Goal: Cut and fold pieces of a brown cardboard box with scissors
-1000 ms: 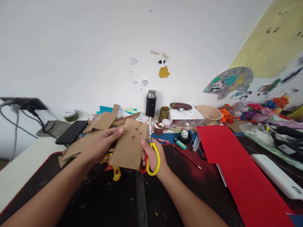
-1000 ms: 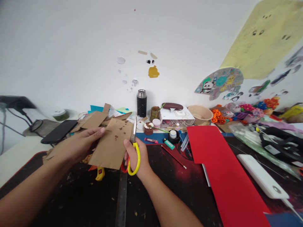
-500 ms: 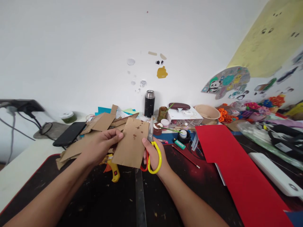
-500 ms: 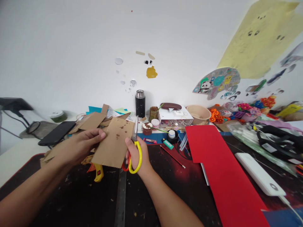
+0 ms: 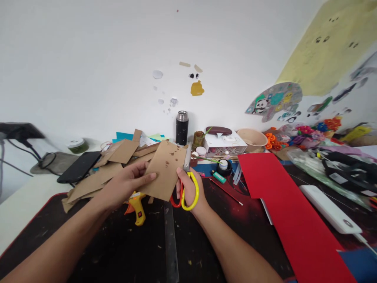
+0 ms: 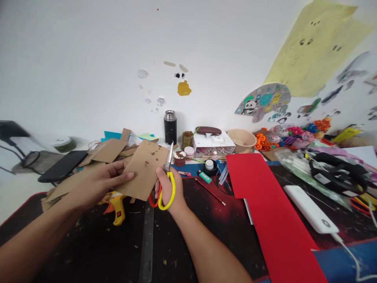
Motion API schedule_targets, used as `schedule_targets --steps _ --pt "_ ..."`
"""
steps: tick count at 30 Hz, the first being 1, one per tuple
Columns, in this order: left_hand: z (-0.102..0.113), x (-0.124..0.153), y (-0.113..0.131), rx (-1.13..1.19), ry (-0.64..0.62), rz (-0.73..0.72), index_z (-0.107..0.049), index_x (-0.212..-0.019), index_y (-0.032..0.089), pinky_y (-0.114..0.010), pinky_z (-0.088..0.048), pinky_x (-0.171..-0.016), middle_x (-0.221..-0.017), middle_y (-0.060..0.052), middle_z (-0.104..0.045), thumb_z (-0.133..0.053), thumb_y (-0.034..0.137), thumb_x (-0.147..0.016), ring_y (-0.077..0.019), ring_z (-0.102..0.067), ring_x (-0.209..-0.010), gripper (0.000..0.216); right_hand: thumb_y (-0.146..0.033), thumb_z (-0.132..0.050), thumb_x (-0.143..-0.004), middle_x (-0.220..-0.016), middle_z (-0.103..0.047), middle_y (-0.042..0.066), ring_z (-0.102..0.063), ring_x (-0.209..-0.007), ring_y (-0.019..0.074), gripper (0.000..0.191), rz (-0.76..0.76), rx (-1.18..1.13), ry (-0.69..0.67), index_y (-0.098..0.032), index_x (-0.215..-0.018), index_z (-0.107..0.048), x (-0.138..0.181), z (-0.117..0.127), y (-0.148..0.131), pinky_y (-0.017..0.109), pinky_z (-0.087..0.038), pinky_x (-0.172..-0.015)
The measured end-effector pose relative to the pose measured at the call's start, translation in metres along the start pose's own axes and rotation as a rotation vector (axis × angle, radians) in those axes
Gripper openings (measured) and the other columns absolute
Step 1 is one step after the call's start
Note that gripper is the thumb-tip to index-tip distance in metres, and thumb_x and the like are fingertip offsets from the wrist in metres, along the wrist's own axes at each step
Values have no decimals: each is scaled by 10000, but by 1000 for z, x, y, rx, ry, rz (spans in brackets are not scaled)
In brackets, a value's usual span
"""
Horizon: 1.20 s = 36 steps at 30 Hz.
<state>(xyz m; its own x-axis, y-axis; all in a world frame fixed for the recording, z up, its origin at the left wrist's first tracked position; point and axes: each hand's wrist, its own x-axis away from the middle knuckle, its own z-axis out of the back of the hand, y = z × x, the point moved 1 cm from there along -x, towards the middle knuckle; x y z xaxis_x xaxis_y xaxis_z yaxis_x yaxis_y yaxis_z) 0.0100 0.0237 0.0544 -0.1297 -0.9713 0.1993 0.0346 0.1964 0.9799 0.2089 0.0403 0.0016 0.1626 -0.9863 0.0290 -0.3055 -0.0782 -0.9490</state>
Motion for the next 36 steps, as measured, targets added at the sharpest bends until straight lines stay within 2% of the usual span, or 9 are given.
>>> schedule_targets --steps 7,11,15,19,22,25,27,31,36 --pt "22 3 21 167 308 -35 -746 -1033 204 -309 -573 -611 -894 -46 -819 -974 526 -592 -233 -713 -730 592 -742 -656 -884 -448 -521 -85 -445 -307 96 552 11 58 -126 -191 -894 -623 5 -5 1 183 -323 -326" --pt "28 5 27 108 309 -62 -760 -1006 213 -221 -388 -438 -702 24 -716 -928 591 -637 -138 -575 -532 555 -825 -629 -850 -438 -511 -90 -441 -302 102 640 -60 168 -136 -188 -908 -618 5 -8 11 186 -326 -325" --pt "33 2 25 44 235 -135 -705 -850 226 -236 -226 -364 -526 77 -512 -830 620 -755 -82 -363 -354 425 -861 -571 -867 -463 -517 -92 -445 -313 108 672 -87 335 -191 -195 -938 -622 9 3 13 189 -328 -333" --pt "40 -1 23 38 160 -177 -715 -958 233 -234 -232 -368 -560 49 -555 -831 586 -743 -99 -432 -378 429 -768 -536 -966 -509 -553 -69 -497 -369 125 565 -64 628 -265 -215 -865 -587 18 24 -1 210 -378 -406" --pt "42 -1 24 39 125 -184 -699 -1054 231 -224 -242 -386 -559 41 -589 -868 505 -702 -107 -449 -414 477 -614 -572 -1023 -611 -669 2 -661 -565 183 453 24 1006 -317 -203 -846 -648 26 36 -20 252 -470 -585" --pt "43 1 26 46 141 -185 -688 -999 218 -220 -216 -377 -533 49 -575 -879 485 -683 -86 -382 -390 455 -545 -676 -978 -860 -792 104 -755 -802 273 359 51 1457 -335 -192 -949 -733 32 42 -38 301 -484 -701" --pt "43 1 28 46 167 -191 -670 -921 218 -212 -202 -371 -511 54 -555 -882 500 -682 -77 -357 -381 426 -565 -702 -951 -953 -809 152 -774 -888 324 394 15 1669 -348 -185 -1036 -760 36 44 -45 328 -491 -736" --pt "49 3 32 88 260 -225 -643 -833 219 -193 -222 -377 -513 61 -537 -908 493 -651 -79 -384 -408 422 -605 -691 -947 -1017 -817 180 -783 -964 365 466 -56 1800 -397 -187 -1135 -779 42 43 -52 357 -508 -777" --pt "60 5 33 216 347 -300 -691 -880 203 -192 -315 -419 -646 59 -578 -940 450 -614 -75 -431 -462 441 -528 -809 -860 -1075 -822 150 -777 -1004 356 478 -85 1745 -505 -229 -1231 -770 49 44 -64 342 -501 -777"
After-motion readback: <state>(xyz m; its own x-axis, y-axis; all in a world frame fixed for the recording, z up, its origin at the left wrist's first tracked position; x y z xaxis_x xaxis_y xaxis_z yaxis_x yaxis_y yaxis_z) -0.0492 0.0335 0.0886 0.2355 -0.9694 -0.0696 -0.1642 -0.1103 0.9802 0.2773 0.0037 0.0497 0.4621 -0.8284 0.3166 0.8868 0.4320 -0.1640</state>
